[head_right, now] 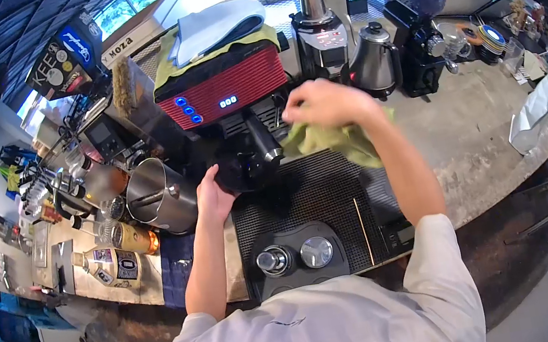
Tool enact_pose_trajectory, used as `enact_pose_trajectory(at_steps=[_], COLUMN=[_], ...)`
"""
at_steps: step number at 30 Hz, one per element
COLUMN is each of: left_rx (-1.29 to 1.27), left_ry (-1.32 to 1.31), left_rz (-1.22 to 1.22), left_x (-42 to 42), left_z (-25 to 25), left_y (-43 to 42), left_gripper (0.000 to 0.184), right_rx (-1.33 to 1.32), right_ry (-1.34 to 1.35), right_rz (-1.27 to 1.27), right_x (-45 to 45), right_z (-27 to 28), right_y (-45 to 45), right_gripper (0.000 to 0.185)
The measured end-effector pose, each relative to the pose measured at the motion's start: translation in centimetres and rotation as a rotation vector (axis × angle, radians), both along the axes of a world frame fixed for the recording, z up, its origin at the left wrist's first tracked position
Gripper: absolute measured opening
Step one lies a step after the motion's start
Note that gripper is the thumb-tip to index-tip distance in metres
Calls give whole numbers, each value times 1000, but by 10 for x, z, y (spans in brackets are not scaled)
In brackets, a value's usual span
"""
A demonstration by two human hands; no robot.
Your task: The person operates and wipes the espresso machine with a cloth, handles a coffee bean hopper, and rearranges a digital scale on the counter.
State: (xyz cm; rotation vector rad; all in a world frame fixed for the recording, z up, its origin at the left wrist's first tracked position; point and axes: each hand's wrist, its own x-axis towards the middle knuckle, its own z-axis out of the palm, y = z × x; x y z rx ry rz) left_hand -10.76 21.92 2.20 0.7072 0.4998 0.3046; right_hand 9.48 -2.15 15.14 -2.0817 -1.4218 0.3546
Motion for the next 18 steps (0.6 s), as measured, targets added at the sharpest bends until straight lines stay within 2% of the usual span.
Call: enact_pose_trajectory(at_steps=[2,4,5,7,11,16,18], left_rx=[-12,-16,-7,11,-47,-29,36], left_ry=[-5,-3,18,63,28,63,73], left_rz=[32,58,59,53,90,99,60], left_x=[-7,-16,-19,-23,-28,-47,-55], left_z=[-3,0,8,19,5,-11,-13], left_y=[4,5,0,-8,3,10,9], left_gripper=[40,40,40,41,41,38,36], right_rx=[46,97,98,10,-47,-196,-106], right_ry=[15,-198,-193,-620,-673,-722,-759], right_rz=[89,1,7,-24,-120,-188,-156], right_x=[-37,-72,-85,-106,-101,-111,-109], right_z=[5,15,14,9,0,4,0], right_y=[8,29,44,72,109,108,101], right_gripper=[39,47,47,58,65,61,64])
